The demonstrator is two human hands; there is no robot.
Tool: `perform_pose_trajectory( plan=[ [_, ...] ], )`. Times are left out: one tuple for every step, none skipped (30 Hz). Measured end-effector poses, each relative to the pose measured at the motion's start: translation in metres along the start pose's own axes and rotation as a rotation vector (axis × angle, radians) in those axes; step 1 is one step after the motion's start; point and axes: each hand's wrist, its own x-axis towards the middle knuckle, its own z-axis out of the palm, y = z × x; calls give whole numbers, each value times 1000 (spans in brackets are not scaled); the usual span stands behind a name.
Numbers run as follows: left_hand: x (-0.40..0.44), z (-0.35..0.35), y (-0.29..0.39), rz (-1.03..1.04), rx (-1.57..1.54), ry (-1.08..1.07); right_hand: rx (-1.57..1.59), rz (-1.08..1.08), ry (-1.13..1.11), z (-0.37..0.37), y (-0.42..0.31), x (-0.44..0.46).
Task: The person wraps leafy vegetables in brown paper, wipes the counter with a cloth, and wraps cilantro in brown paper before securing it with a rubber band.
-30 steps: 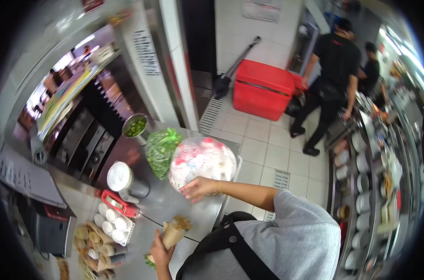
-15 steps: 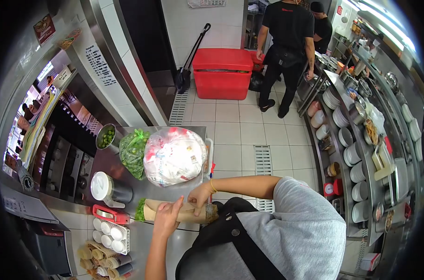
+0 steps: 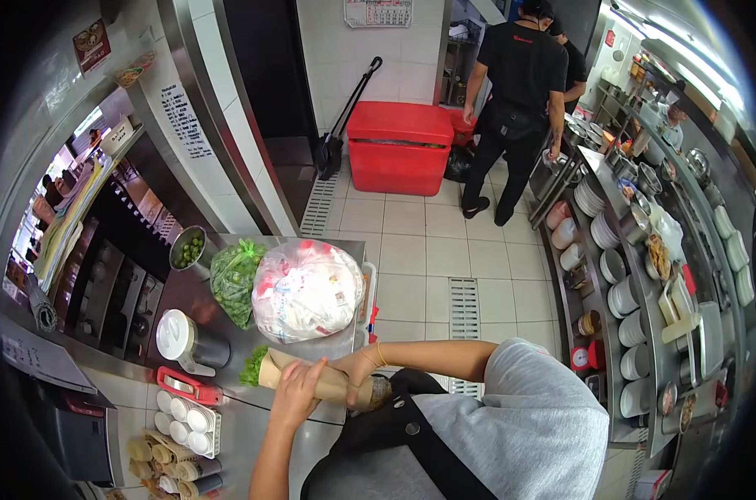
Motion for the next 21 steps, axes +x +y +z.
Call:
perform_pose_trajectory(
  plan=[
    [-1, -1, 1, -5, -3, -10, 4, -118, 63, 7, -2, -2],
    [0, -3, 1, -13, 9, 6, 15, -122, 62, 11, -7, -2],
    [2, -4, 2, -22, 21, 26, -7, -9, 84, 11, -14, -2],
    [0, -6, 3, -60, 31, 6, -30, 104, 104, 10, -20, -3],
    [0, -7, 3, -68, 31, -3, -21, 101, 98, 12, -32, -5],
    [2, -8, 4, -119, 174, 96, 16, 5, 249, 15, -45, -10],
    [5, -10, 5, -171, 320, 194, 55, -91, 399, 18, -52, -9],
    [8, -17, 11, -218, 306, 292, 65, -96, 387, 20, -46, 0],
    [7, -15, 17, -228, 313, 284, 214, -160, 601, 19, -41, 10],
    [7, -12, 24, -306, 170, 401, 364, -220, 816, 19, -35, 21],
    [7, -8, 32, -381, 23, 517, 373, -218, 807, 20, -38, 28],
    [10, -2, 42, -408, -72, 566, 589, -210, 924, 18, -45, 34],
    [11, 7, 47, -415, -71, 559, 808, -197, 1037, 16, -52, 39],
    [13, 20, 49, -477, -188, 599, 833, -277, 1082, 17, -61, 41],
    [14, 30, 49, -538, -306, 639, 841, -272, 1081, 20, -68, 43],
    [17, 36, 45, -495, -179, 666, 854, -306, 1154, 23, -75, 46],
    [19, 37, 44, -497, -179, 662, 863, -341, 1229, 26, -81, 47],
    [21, 37, 44, -519, -124, 706, 841, -397, 1250, 30, -85, 48],
    [21, 38, 43, -539, -69, 751, 845, -397, 1253, 32, -85, 52],
    [21, 40, 41, -538, -71, 748, 797, -416, 1299, 36, -87, 56],
    [19, 43, 37, -564, -115, 795, 748, -434, 1344, 38, -88, 57]
  ],
)
